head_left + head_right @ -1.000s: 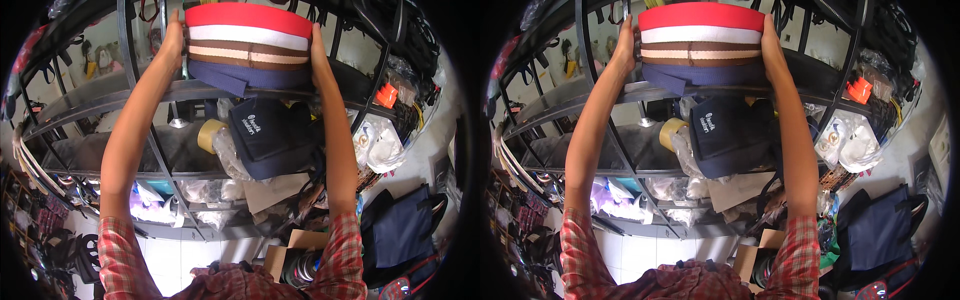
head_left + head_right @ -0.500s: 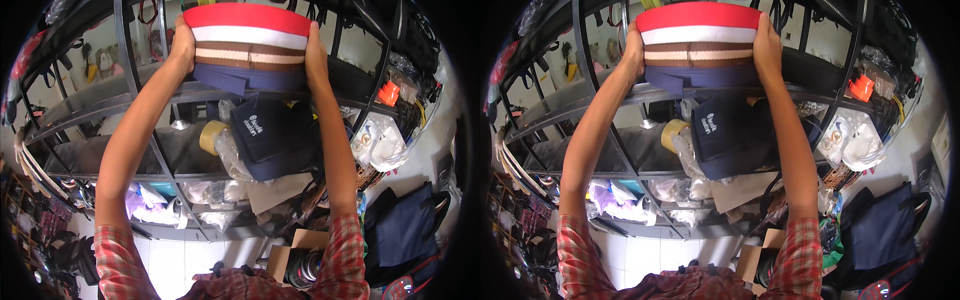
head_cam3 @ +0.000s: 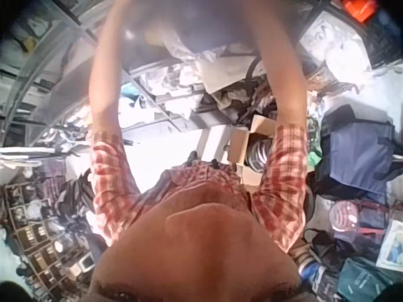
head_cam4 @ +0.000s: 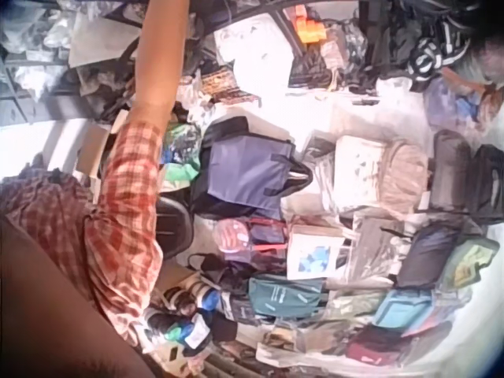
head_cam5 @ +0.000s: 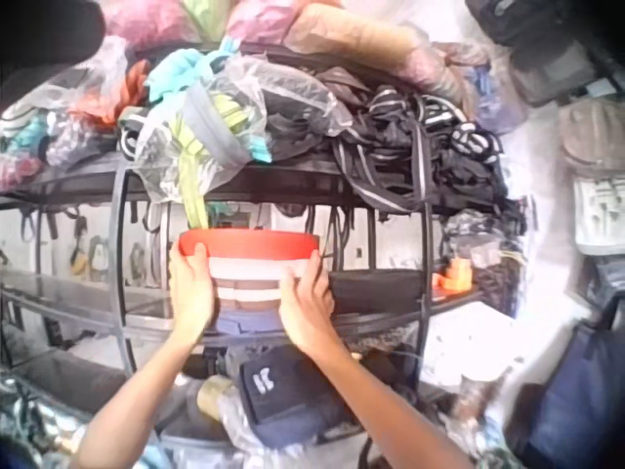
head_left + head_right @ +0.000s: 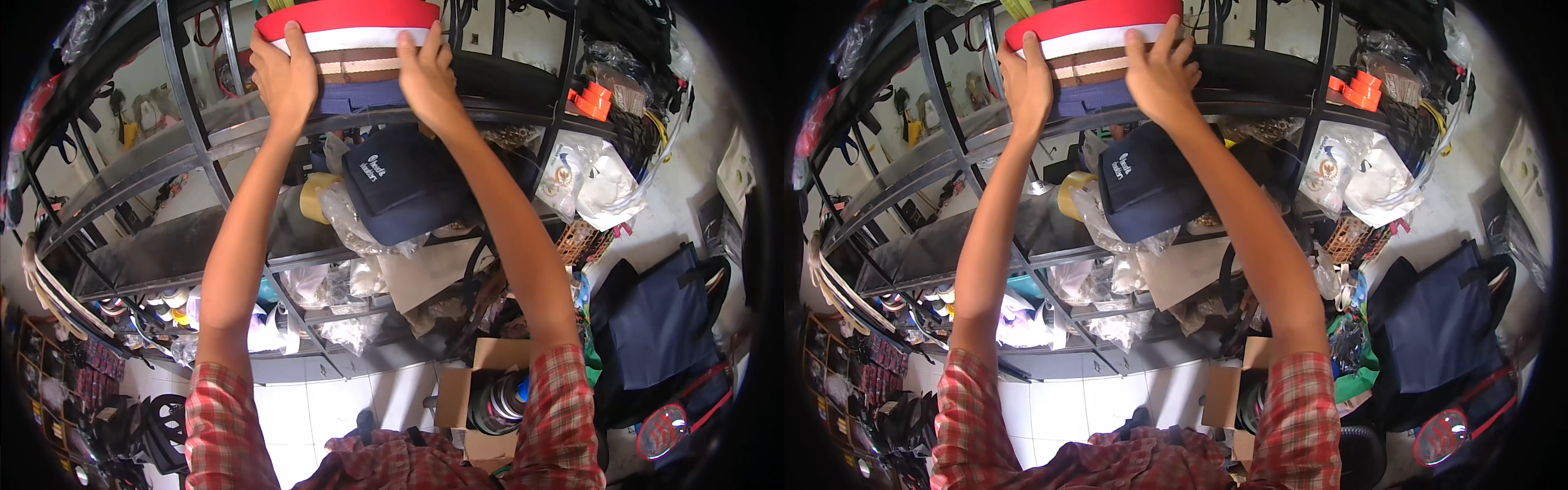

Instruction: The person picks up circular spools of ribbon from a box on a chair and stacks them onto a metal shelf. They handle spools of various colors including black, brown, white, navy, and red.

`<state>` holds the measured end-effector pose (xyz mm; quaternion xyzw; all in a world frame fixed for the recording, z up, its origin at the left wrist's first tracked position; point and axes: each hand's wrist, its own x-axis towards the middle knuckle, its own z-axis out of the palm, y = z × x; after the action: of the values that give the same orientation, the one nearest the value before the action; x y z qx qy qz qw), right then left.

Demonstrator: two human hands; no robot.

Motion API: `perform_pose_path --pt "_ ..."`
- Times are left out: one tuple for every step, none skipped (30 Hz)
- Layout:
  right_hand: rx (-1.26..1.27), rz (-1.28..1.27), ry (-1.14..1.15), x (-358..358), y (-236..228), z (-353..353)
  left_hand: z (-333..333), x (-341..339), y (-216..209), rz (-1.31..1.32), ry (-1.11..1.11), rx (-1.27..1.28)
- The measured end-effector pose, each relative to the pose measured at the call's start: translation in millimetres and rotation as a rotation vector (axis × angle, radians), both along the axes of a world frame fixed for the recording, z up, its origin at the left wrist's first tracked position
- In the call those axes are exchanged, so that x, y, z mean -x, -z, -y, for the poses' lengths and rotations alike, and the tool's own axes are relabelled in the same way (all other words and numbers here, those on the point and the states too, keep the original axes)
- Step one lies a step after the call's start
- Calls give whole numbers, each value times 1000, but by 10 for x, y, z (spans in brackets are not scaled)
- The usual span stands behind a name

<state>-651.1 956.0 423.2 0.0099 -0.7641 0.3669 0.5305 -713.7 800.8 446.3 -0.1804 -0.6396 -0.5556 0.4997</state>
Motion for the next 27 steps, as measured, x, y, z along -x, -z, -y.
perform_pose_path --pt "4 39 45 7 -4 0 -29 -30 0 0 8 6" --pt "-4 55 28 0 -9 -16 -46 -58 -5 8 -14 13" --pt "2 54 35 -3 -22 -24 -57 -85 -17 15 -36 19" --pt "-19 68 68 7 -13 8 -32 -77 -12 22 -36 23" --pt "-40 82 102 18 -10 46 -3 -63 -32 40 -63 36" --pt "-10 48 133 33 -13 93 28 -52 -47 56 -90 49" --pt "-8 61 143 158 36 -6 20 -26 -22 69 -79 53" --pt "-327 -86 368 327 117 -231 -43 -23 -10 52 -52 66" --pt "-649 -233 588 365 187 -422 -106 -39 -1 32 -26 81" --pt "-678 -219 563 294 248 -514 -100 -64 18 54 35 102" --pt "-667 -219 560 161 289 -425 -11 -14 71 52 30 112" --pt "-361 -188 127 -60 309 -202 144 82 137 -24 -66 165" --pt "-66 -148 -276 -274 319 -96 183 119 154 -104 -134 205" --pt "-66 -72 -114 -366 377 -137 130 37 186 -151 -70 234" --pt "-74 -75 -83 -387 397 -175 58 -30 185 -159 -40 224" --pt "-152 73 64 -379 440 -192 8 -79 180 -125 -86 248" --pt "-223 223 210 -361 481 -206 -25 -111 178 -92 -133 273" --pt "-266 207 253 -323 500 -222 -51 -117 191 -105 -129 282" --pt "-263 215 278 -308 525 -211 -61 -118 220 -104 -103 282" --pt "-261 184 309 -299 548 -209 -81 -121 236 -140 -127 291" --pt "-259 152 344 -302 562 -220 -121 -131 234 -177 -149 298" --pt "-288 131 363 -309 565 -262 -139 -133 215 -213 -167 278" --pt "-276 154 396 -334 603 -277 -170 -100 233 -243 -223 280" --pt "-300 99 326 -354 619 -290 -164 -27 215 -273 -341 268" --pt "-307 47 260 -393 696 -262 -132 85 221 -308 -452 270" --pt "-313 -10 250 -420 804 -128 10 144 228 -360 -367 286" --pt "-324 -63 259 -516 892 25 176 222 288 -412 -262 295"
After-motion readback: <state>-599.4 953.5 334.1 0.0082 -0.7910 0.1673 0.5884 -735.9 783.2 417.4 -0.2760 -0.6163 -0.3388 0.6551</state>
